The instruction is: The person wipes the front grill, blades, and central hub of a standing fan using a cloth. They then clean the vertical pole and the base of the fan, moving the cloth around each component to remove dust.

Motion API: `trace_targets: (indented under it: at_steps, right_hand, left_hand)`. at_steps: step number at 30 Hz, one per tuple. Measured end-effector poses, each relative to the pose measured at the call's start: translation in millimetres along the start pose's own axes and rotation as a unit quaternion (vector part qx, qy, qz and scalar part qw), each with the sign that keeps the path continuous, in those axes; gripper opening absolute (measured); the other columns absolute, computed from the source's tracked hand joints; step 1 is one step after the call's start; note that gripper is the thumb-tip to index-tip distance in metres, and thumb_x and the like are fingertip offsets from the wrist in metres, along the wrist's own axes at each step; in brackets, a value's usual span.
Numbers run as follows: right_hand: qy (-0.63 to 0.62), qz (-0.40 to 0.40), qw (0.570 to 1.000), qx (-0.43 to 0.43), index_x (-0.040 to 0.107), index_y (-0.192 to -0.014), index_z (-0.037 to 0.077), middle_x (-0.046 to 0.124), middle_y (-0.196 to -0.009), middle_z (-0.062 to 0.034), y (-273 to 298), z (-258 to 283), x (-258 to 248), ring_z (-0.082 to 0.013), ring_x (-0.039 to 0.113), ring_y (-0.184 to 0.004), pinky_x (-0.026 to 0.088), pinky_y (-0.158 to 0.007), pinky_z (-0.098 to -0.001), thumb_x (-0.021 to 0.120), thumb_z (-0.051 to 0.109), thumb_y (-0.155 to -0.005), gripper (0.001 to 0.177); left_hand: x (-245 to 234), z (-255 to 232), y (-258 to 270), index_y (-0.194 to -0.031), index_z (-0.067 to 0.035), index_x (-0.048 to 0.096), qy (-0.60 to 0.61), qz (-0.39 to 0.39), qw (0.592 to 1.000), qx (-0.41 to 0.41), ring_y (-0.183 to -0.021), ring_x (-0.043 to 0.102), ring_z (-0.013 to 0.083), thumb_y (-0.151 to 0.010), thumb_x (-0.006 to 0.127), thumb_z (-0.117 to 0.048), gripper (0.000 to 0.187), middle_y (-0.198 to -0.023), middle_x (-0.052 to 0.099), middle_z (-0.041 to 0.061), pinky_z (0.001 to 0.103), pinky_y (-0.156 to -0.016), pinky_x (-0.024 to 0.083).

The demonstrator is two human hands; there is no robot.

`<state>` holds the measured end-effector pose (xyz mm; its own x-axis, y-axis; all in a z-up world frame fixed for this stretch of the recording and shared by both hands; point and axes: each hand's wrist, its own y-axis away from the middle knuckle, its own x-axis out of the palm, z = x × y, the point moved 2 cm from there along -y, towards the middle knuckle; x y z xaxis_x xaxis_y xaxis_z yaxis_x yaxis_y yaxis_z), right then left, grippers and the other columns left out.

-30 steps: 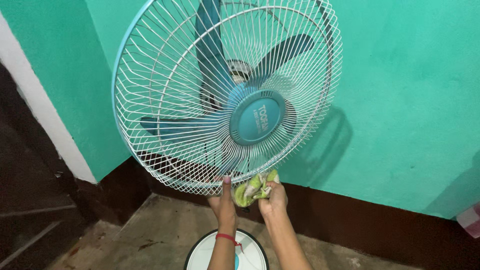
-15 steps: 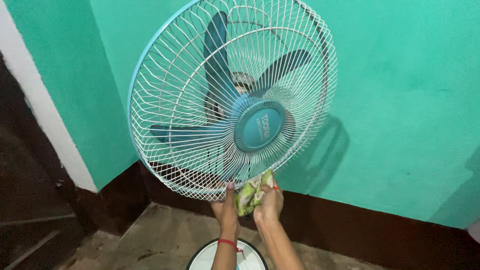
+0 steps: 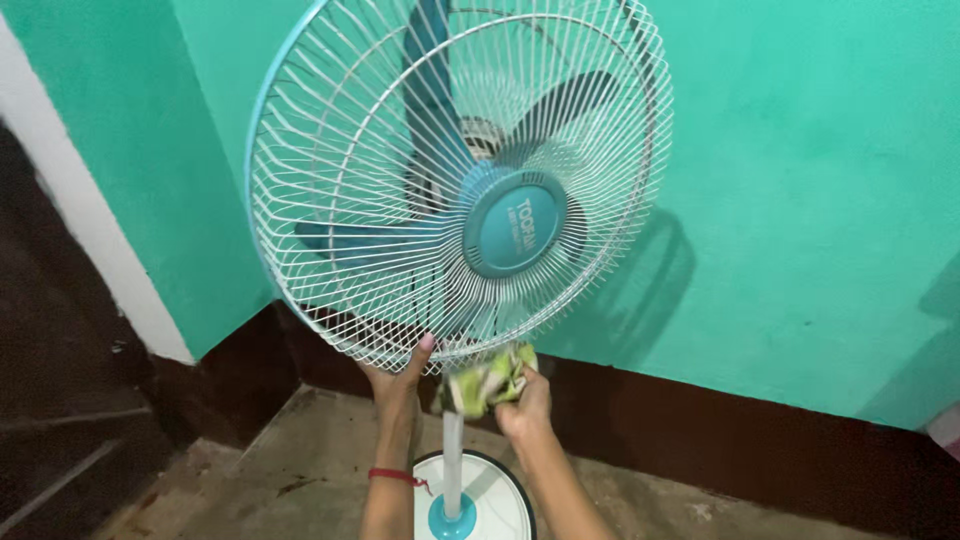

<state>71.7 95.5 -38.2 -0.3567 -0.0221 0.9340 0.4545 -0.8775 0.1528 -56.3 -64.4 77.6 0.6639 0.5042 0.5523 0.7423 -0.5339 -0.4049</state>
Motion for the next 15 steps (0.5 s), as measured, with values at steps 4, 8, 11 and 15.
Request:
trace_targets:
  at_steps: [4, 8, 11, 15]
  right_hand:
    - [-0.01, 0.002, 1.0, -0.003, 0.061, -0.126, 0.0, 0.067, -0.125, -0.0198, -4.8, -3.2, 10.3, -0.0363, 0.064, -0.117, 0.046, -0.109, -0.0553, 0.035, 0.014, -0.098, 0.041]
    - [-0.002, -0.022, 1.0, -0.019, 0.058, -0.129, 0.001, 0.066, -0.127, -0.0189, -2.8, -4.8, 11.9, -0.036, 0.063, -0.119, 0.046, -0.11, -0.0555, 0.034, 0.011, -0.097, 0.042]
    - [0.001, -0.044, 0.999, -0.032, 0.059, -0.13, 0.001, 0.066, -0.126, -0.0181, -4.3, -2.1, 15.5, -0.0354, 0.064, -0.118, 0.047, -0.109, -0.0548, 0.036, 0.008, -0.097, 0.041]
    - [0.021, -0.089, 0.994, -0.056, 0.058, -0.13, 0.002, 0.066, -0.124, -0.0165, 5.2, -1.5, 29.5, -0.0342, 0.065, -0.114, 0.05, -0.105, -0.0548, 0.036, 0.004, -0.095, 0.041]
  left_hand:
    - [7.5, -14.4, -3.1, -0.162, -0.012, 0.008, -0.01, 0.009, 1.0, 0.002, -0.134, 0.047, 0.0251, -0.071, 0.089, -0.02, 0.122, -0.155, 0.038, 0.013, 0.038, -0.112, 0.038]
    - [4.7, -3.3, -1.3, -0.158, -0.008, 0.016, -0.039, -0.019, 0.999, -0.003, -0.133, 0.048, 0.0245, -0.072, 0.09, -0.02, 0.114, -0.151, 0.043, 0.014, 0.037, -0.112, 0.038]
    - [3.5, 7.0, -5.0, -0.156, -0.004, 0.02, -0.045, -0.028, 0.998, 0.015, -0.132, 0.049, 0.0252, -0.073, 0.09, -0.02, 0.11, -0.149, 0.045, 0.016, 0.037, -0.111, 0.04]
    - [1.0, 8.4, -5.0, -0.154, -0.005, 0.017, -0.049, -0.038, 0.998, -0.018, -0.129, 0.052, 0.0259, -0.071, 0.09, -0.021, 0.111, -0.146, 0.047, 0.017, 0.038, -0.108, 0.044]
